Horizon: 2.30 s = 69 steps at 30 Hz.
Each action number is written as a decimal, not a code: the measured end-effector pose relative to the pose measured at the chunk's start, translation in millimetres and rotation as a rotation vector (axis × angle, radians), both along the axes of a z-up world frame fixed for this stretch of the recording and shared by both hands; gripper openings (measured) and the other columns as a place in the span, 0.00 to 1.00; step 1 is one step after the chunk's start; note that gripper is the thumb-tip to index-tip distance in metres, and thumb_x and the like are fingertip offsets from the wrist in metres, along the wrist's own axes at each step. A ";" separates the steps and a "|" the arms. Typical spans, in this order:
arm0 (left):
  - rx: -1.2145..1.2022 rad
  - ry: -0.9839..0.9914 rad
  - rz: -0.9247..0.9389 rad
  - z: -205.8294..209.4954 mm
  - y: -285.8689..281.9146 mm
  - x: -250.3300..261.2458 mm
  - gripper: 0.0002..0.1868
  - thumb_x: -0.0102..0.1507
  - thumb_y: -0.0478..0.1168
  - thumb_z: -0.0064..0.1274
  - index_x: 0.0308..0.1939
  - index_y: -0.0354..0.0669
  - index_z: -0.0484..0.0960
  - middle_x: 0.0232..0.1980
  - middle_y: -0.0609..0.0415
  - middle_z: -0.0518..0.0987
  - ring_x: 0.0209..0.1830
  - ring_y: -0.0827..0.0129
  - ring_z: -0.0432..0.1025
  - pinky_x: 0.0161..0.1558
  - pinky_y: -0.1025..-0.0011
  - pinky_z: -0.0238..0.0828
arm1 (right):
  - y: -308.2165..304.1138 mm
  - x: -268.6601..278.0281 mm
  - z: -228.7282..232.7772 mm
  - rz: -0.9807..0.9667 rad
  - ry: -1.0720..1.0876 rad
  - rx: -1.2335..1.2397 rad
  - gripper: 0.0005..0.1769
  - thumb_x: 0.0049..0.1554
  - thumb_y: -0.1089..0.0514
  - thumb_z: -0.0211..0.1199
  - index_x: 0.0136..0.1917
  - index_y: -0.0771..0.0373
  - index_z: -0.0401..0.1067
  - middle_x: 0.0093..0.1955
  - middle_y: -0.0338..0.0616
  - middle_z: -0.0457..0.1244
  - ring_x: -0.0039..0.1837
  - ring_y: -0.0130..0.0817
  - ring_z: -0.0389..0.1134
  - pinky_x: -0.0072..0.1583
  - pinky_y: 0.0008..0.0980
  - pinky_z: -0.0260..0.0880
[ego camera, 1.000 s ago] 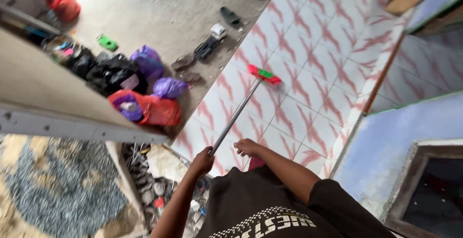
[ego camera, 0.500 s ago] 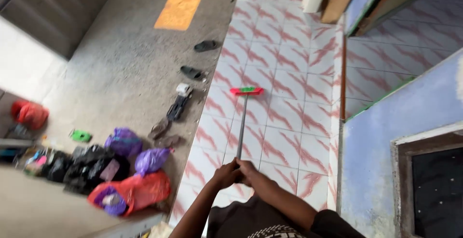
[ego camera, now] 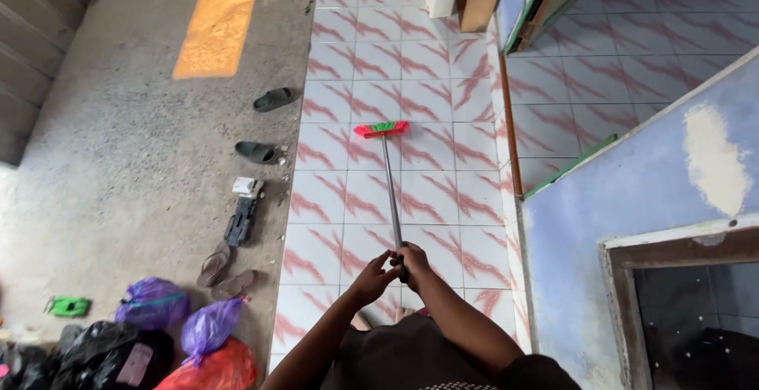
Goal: The person sweeps a tiled floor in various rooms and outdoor areas using a broom, moving the broom head across the surface to collect debris.
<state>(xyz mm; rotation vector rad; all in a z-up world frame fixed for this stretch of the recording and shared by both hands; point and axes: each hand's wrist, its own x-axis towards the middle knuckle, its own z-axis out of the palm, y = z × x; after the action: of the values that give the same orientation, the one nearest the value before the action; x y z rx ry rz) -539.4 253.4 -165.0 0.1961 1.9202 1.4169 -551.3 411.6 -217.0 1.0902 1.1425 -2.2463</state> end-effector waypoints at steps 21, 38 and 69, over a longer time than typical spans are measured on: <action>-0.041 0.477 -0.411 32.7 18.2 -428.2 0.60 0.44 0.64 0.71 0.74 0.41 0.67 0.70 0.46 0.73 0.68 0.55 0.70 0.64 0.62 0.69 | 20.4 -350.0 24.3 0.000 0.052 0.250 0.33 0.58 0.63 0.55 0.76 0.55 0.59 0.43 0.42 0.67 0.36 0.30 0.65 0.35 0.33 0.63; -0.153 0.413 -0.420 11.0 182.6 -725.7 0.60 0.42 0.62 0.71 0.73 0.41 0.66 0.75 0.51 0.69 0.64 0.58 0.73 0.61 0.65 0.70 | 184.9 -666.4 -4.6 0.243 0.163 0.255 0.31 0.60 0.63 0.53 0.77 0.66 0.60 0.40 0.42 0.64 0.32 0.27 0.60 0.33 0.28 0.60; -0.332 0.214 -0.107 -74.0 306.5 -1356.5 0.39 0.59 0.65 0.55 0.65 0.43 0.77 0.60 0.44 0.80 0.59 0.51 0.75 0.60 0.59 0.70 | 486.8 -1373.3 74.8 1.014 0.127 0.864 0.47 0.48 0.65 0.63 0.79 0.46 0.60 0.36 0.43 0.66 0.29 0.31 0.60 0.30 0.34 0.58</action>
<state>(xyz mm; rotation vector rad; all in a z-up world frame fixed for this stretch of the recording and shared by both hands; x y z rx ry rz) -1895.9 559.9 -239.0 0.2961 2.2518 1.0217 -1924.6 898.4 -142.3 0.3760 2.1632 -1.0257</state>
